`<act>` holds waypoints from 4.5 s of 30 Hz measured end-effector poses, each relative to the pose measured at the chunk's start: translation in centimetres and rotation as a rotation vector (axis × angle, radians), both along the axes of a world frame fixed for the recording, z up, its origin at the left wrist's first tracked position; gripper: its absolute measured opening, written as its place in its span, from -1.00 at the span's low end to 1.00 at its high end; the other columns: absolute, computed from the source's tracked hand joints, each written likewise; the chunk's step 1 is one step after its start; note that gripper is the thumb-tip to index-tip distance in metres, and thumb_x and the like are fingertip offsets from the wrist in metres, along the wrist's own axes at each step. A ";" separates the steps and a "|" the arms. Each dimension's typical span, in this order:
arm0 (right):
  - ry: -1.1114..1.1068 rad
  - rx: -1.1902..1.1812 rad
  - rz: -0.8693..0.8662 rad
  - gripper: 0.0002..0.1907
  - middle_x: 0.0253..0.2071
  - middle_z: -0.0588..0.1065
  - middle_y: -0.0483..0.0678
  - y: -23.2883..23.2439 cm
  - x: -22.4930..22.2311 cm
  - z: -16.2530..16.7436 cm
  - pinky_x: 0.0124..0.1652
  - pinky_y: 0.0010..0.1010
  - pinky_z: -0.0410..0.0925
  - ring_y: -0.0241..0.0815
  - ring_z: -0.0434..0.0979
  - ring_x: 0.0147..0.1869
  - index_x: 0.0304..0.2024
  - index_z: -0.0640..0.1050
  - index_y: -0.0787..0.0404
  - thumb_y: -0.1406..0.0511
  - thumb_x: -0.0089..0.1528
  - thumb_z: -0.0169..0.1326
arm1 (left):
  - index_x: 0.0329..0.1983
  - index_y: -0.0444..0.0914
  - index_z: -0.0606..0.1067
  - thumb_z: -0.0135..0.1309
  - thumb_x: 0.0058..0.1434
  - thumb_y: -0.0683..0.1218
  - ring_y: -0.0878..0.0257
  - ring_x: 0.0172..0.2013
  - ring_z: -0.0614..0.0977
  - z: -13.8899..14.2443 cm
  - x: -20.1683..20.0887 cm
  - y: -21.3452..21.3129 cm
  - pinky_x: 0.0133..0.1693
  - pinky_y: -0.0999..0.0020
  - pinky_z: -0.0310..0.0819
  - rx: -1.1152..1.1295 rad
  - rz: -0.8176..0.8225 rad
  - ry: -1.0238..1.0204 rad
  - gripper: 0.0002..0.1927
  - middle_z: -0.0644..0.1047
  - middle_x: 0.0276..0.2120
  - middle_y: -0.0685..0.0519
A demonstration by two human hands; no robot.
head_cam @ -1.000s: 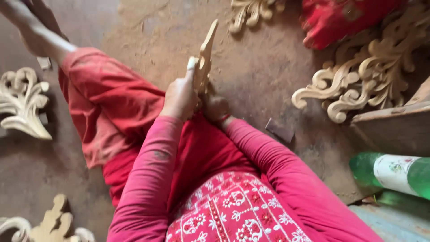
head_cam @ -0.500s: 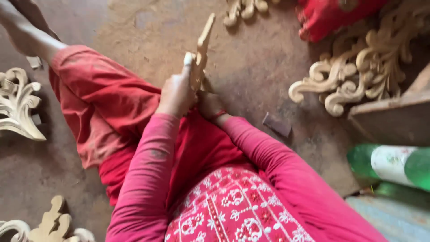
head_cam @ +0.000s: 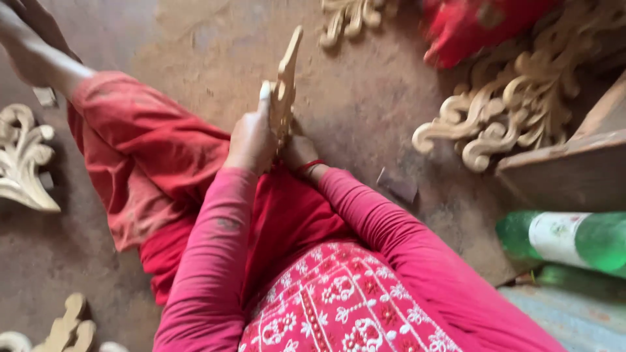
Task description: The person sits on the floor and uses a small hand tool to carve and smooth the edges of a decorative wooden piece. Another person nearby also works on similar wooden items. The camera wearer repeatedly turns the piece and applies the tool to different sections.
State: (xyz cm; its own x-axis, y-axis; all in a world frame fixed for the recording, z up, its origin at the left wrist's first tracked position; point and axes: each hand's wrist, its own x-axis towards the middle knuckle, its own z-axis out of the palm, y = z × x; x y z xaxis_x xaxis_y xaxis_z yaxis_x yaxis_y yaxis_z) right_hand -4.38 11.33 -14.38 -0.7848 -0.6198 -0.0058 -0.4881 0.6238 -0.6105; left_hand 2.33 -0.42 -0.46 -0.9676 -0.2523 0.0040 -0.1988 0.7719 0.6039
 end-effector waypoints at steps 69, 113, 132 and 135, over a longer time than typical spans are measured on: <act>-0.084 -0.354 0.177 -0.78 -0.39 0.61 0.14 -0.6 -2.8 2.8 -0.28 -0.12 0.43 0.11 0.66 -0.29 -0.40 0.58 0.23 0.20 0.06 0.18 | 0.15 -0.30 0.52 0.27 0.04 -0.08 -0.09 -0.27 0.63 0.5 2.2 0.1 -0.22 0.07 0.52 0.053 -0.017 0.505 -0.44 0.59 -0.34 -0.14; -0.071 -0.601 0.226 -0.77 -0.12 0.60 0.13 1.1 -0.2 16.1 -0.11 -0.21 0.50 0.11 0.68 -0.08 0.04 0.52 0.27 0.33 0.36 0.02 | 0.00 -0.16 0.60 0.19 0.22 0.01 0.06 -0.14 0.76 13.4 -6.9 -3.4 -0.09 0.20 0.60 0.239 -0.017 0.128 -0.70 0.69 -0.17 -0.08; 0.521 -0.393 0.069 -0.83 -0.40 0.53 0.01 4.2 1.5 14.6 -0.33 -0.10 0.40 0.10 0.56 -0.34 -0.15 0.57 0.17 0.38 0.19 0.08 | 0.11 -0.13 0.52 0.14 0.12 -0.14 0.06 -0.21 0.77 10.4 -8.7 0.2 -0.15 0.24 0.62 0.323 0.007 0.268 -0.56 0.68 -0.22 -0.11; 0.588 -0.410 0.122 -0.74 -0.41 0.51 0.05 5.2 0.6 14.2 -0.32 -0.08 0.40 0.11 0.55 -0.34 -0.14 0.59 0.15 0.41 0.11 0.07 | 0.06 -0.17 0.55 0.02 0.17 -0.21 -0.07 -0.15 0.71 9.8 -10.3 1.1 -0.09 0.16 0.57 0.247 -0.045 0.356 -0.63 0.64 -0.18 -0.19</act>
